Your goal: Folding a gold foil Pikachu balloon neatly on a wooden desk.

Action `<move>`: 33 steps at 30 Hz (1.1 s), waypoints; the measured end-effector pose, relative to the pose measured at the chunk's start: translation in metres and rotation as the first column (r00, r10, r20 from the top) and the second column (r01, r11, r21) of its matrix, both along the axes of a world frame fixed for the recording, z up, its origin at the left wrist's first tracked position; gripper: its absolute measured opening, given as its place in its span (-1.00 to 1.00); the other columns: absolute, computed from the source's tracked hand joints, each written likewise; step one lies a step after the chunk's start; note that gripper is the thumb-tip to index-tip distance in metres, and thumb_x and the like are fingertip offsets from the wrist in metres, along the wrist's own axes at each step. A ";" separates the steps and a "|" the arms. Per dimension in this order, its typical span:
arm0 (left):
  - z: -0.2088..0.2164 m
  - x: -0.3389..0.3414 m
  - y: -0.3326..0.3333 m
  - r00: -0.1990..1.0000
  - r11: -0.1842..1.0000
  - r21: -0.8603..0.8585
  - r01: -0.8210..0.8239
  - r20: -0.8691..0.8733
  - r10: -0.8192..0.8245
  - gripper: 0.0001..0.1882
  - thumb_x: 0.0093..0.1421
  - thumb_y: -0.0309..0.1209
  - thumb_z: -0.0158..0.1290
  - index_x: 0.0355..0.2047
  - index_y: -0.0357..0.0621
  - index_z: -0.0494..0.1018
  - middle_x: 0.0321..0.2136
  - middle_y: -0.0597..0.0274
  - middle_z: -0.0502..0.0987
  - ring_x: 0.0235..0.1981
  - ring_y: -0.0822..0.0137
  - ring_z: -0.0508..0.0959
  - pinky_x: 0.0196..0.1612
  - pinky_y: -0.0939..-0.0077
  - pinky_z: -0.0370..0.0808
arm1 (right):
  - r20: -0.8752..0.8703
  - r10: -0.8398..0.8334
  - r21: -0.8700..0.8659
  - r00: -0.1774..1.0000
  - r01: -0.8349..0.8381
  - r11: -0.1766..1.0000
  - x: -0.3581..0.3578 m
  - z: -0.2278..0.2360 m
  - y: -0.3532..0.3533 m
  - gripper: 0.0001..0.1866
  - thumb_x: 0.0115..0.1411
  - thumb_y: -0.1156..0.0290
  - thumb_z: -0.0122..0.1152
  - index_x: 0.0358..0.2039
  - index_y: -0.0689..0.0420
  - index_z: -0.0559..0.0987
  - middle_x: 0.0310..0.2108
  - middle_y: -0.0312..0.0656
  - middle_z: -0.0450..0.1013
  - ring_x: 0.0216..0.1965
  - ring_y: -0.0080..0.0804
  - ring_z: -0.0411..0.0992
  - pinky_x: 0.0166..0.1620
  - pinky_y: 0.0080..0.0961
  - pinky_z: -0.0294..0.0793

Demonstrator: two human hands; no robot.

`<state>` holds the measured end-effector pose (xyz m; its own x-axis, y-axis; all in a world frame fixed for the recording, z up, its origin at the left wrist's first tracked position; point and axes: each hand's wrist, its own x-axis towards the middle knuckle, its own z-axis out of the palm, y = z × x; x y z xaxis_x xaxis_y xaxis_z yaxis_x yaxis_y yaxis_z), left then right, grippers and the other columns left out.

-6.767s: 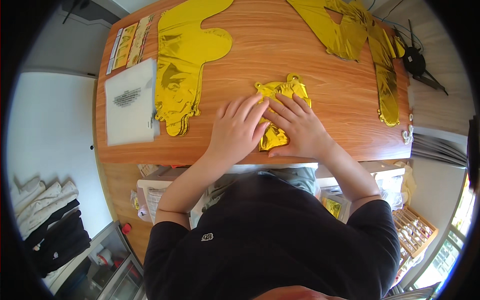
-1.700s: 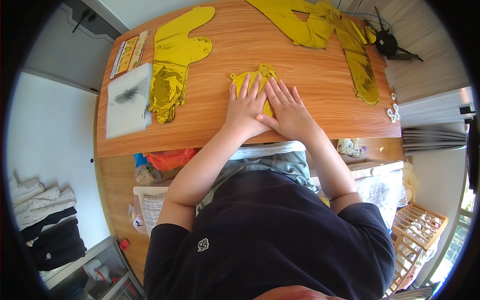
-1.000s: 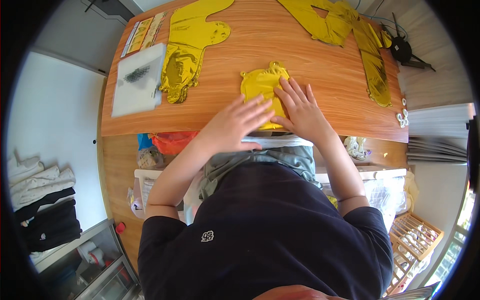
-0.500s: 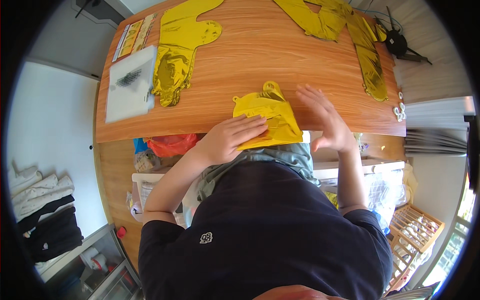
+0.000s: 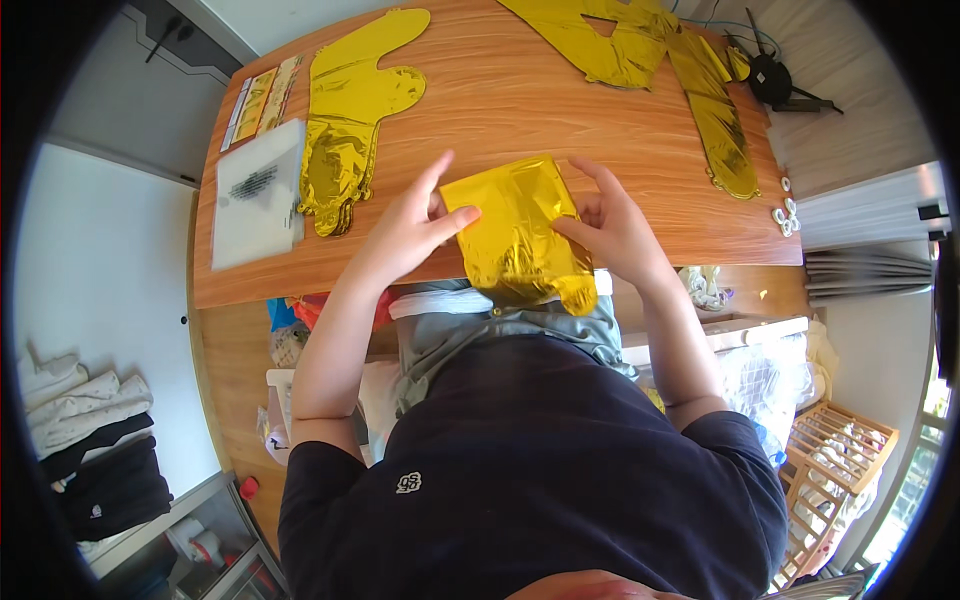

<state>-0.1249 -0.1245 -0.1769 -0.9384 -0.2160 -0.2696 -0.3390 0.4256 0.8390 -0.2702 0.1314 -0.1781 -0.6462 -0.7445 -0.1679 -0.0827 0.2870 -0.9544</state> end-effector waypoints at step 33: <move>-0.056 -0.074 0.024 0.768 0.603 -0.759 0.246 -0.227 -0.599 -0.26 0.39 -0.18 -0.03 0.49 -0.12 0.03 0.46 0.07 0.15 0.50 0.07 0.10 0.50 0.00 0.02 | -0.295 0.055 0.192 0.954 0.003 0.981 -0.064 -0.027 -0.046 -0.41 0.14 0.54 0.39 0.21 0.21 0.47 -0.36 -0.23 0.51 -0.35 -0.48 0.51 -0.23 -0.52 0.52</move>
